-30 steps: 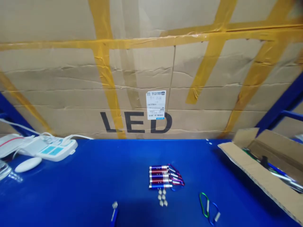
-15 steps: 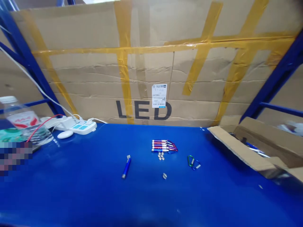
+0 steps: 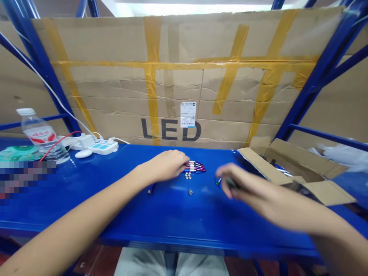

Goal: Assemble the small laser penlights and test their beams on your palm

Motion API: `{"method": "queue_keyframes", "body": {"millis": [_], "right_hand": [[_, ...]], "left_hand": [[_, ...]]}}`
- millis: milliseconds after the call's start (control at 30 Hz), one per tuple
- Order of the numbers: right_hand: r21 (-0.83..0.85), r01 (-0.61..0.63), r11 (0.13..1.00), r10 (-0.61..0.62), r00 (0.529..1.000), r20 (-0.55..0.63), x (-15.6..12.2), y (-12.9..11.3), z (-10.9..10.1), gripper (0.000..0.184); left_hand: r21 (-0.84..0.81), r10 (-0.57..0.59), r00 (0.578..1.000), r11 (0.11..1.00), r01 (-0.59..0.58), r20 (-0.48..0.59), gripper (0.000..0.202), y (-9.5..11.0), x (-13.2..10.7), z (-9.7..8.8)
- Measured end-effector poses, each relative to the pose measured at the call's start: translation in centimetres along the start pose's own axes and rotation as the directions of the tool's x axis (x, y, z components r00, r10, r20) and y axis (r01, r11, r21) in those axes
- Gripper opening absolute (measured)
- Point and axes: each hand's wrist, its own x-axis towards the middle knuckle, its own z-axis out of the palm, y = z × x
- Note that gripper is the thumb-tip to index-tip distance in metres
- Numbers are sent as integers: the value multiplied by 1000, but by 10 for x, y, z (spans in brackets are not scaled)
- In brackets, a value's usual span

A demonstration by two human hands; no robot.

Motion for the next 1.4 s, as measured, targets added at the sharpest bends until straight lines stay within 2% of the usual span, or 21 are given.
{"method": "queue_keyframes", "body": {"millis": [33, 100, 133, 200, 367, 533, 667, 800, 867, 1000, 1100, 1267, 1400], "right_hand": [[36, 27, 999, -26, 1000, -16, 35, -6, -7, 12], [123, 69, 990, -50, 987, -151, 92, -6, -11, 13], [146, 77, 986, -45, 976, -213, 112, -2, -8, 16], [170, 60, 984, -22, 976, -216, 130, 13, 3, 19], [52, 69, 996, -64, 994, -93, 114, 39, 28, 12], [170, 33, 985, -31, 999, -16, 113, 46, 34, 13], [186, -8, 983, 2, 1000, 29, 117, 45, 32, 16], [179, -25, 983, 11, 997, 75, 108, 32, 36, 19], [180, -5, 984, -5, 998, 56, 102, 27, 43, 22], [142, 11, 990, 0, 997, -78, 95, 29, 61, 20], [135, 7, 991, 4, 997, -81, 96, 38, 69, 15], [149, 18, 989, -6, 997, -80, 98, 45, 63, 9], [256, 14, 966, 12, 995, -101, 95, 41, 54, 7]], "left_hand": [[36, 2, 1000, 999, -2, 7, 19, -7, 13, 5], [55, 15, 999, 998, -17, 29, 19, -15, 25, 18], [43, 21, 999, 999, -22, 33, 19, -17, 26, 24], [15, 37, 998, 999, -38, 55, 18, -17, 22, 35], [-19, 26, 998, 1000, -25, 62, 16, -12, 13, 45], [-22, 5, 998, 1000, -4, 67, 17, -6, 9, 44], [-82, 7, 998, 997, -2, 67, 14, -5, 6, 43], [-160, 12, 998, 987, -3, 61, 14, -10, 4, 44], [-173, 16, 999, 985, -9, 41, 18, -12, 4, 46], [-134, 25, 999, 991, -20, 31, 17, -16, 6, 54], [-130, 31, 999, 991, -29, 10, 13, -17, 8, 58], [-173, 18, 1000, 985, -20, -13, 12, -18, 7, 59], [-167, 7, 1000, 986, -7, 1, 10, -19, 7, 58]]}}
